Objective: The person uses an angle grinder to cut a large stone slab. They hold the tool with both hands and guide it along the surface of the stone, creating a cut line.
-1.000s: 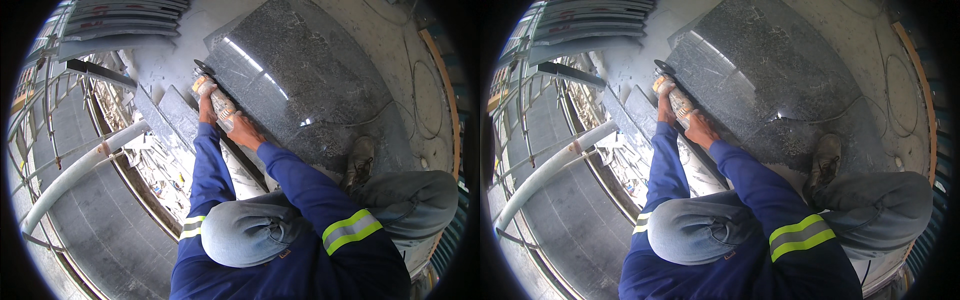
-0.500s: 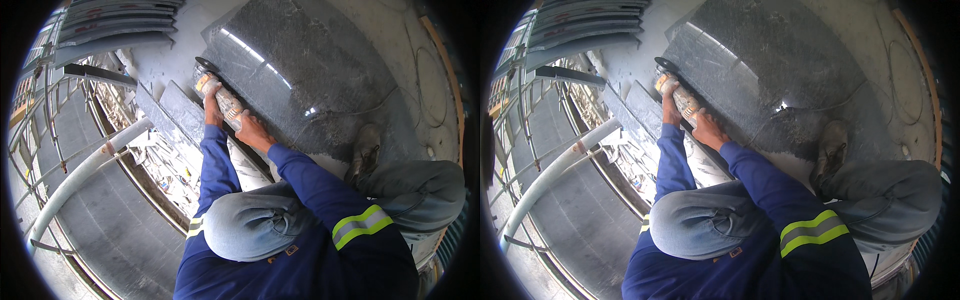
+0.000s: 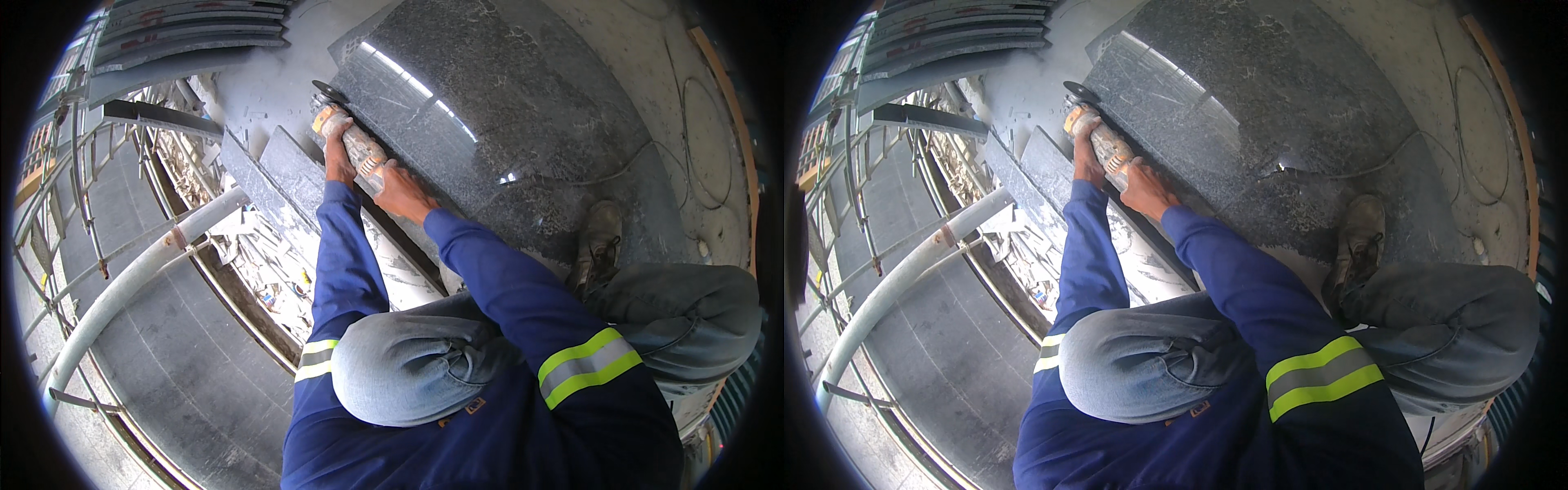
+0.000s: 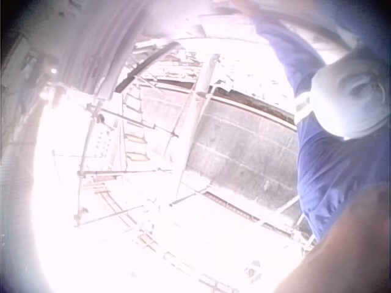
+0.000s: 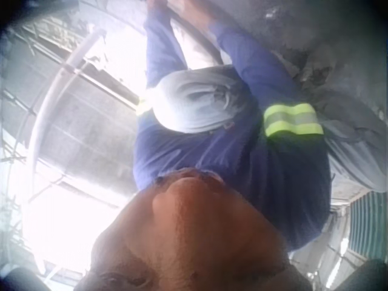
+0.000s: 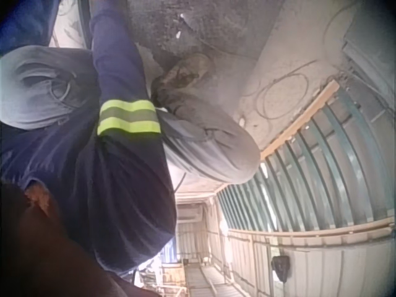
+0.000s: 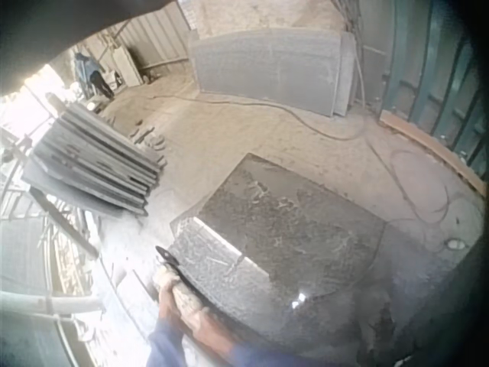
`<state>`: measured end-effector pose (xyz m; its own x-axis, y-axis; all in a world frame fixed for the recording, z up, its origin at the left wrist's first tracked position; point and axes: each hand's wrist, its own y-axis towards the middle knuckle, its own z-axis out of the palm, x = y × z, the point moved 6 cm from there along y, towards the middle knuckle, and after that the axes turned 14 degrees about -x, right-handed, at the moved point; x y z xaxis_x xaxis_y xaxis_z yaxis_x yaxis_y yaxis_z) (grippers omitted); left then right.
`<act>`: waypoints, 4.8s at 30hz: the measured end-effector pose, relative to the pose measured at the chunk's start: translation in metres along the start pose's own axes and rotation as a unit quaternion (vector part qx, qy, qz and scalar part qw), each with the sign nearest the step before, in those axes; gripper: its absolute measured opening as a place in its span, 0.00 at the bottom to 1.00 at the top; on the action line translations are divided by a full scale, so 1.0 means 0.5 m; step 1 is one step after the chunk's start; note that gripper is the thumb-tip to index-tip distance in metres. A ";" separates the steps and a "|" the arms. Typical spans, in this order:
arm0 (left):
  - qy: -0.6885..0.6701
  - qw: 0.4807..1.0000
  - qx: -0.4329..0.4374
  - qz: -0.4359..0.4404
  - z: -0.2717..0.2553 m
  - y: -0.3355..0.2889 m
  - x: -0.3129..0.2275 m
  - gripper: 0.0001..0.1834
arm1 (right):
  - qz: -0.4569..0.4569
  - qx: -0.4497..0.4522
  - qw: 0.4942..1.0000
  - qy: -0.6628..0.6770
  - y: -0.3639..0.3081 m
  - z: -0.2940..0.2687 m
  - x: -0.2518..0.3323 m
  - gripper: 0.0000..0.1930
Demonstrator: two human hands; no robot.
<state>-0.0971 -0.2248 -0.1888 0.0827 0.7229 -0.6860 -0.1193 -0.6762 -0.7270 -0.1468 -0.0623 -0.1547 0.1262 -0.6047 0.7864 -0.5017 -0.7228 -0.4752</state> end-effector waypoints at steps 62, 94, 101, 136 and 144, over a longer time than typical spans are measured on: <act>0.009 1.000 -0.011 0.021 0.005 -0.082 0.034 0.20 | 0.010 -0.006 1.000 0.010 -0.070 -0.020 -0.026 0.33; 0.024 1.000 -0.012 -0.004 -0.005 -0.076 0.022 0.20 | 0.023 0.019 1.000 -0.004 -0.076 -0.027 -0.004 0.29; 0.006 1.000 -0.011 0.000 0.003 -0.041 0.008 0.18 | 0.011 -0.005 1.000 -0.003 -0.028 -0.005 -0.004 0.31; 0.001 1.000 -0.004 -0.016 -0.005 -0.021 0.006 0.19 | -0.002 -0.014 1.000 0.006 -0.018 -0.001 0.002 0.25; 0.006 1.000 -0.024 -0.004 -0.026 -0.056 0.014 0.19 | 0.017 0.025 1.000 -0.004 -0.065 -0.014 0.015 0.35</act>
<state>-0.0804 -0.2029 -0.1736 0.0949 0.7267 -0.6804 -0.0710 -0.6768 -0.7328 -0.1356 -0.0408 -0.1307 0.1164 -0.6318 0.7663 -0.4634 -0.7170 -0.5208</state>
